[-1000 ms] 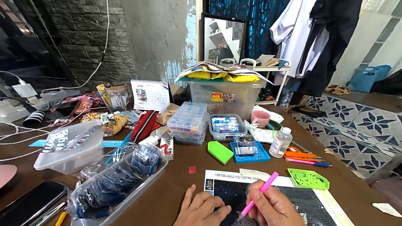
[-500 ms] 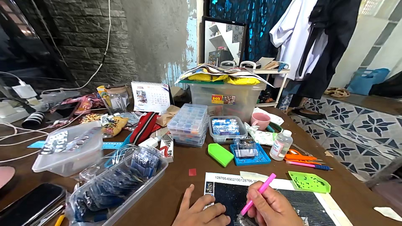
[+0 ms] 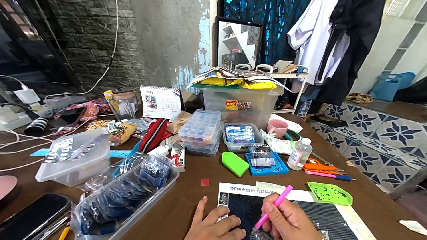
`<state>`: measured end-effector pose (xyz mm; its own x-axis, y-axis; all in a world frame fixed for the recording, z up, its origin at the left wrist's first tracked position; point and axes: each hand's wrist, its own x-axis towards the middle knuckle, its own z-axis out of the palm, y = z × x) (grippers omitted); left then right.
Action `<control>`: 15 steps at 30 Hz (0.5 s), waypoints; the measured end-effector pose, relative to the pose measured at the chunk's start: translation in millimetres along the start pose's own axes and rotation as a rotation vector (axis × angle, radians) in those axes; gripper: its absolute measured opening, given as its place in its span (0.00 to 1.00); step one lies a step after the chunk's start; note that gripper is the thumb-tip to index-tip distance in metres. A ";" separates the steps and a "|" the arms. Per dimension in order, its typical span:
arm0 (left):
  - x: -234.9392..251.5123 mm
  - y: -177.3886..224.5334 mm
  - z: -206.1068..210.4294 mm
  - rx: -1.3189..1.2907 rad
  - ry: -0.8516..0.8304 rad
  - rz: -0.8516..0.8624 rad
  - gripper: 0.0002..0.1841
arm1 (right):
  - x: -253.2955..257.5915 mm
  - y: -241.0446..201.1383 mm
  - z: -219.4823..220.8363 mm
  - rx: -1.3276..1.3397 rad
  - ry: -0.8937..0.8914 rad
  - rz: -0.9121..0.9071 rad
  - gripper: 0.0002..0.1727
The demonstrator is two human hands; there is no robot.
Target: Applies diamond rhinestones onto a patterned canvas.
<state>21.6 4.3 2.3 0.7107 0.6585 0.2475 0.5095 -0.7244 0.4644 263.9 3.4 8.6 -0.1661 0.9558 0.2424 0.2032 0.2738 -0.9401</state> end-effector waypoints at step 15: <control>0.4 1.3 -0.7 -0.004 -0.007 -0.005 0.23 | -0.5 1.1 0.4 -0.034 -0.008 -0.037 0.09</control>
<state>22.3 3.7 3.6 0.7117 0.6605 0.2394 0.5108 -0.7204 0.4691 263.8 3.2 7.3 -0.1813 0.9442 0.2750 0.2294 0.3125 -0.9218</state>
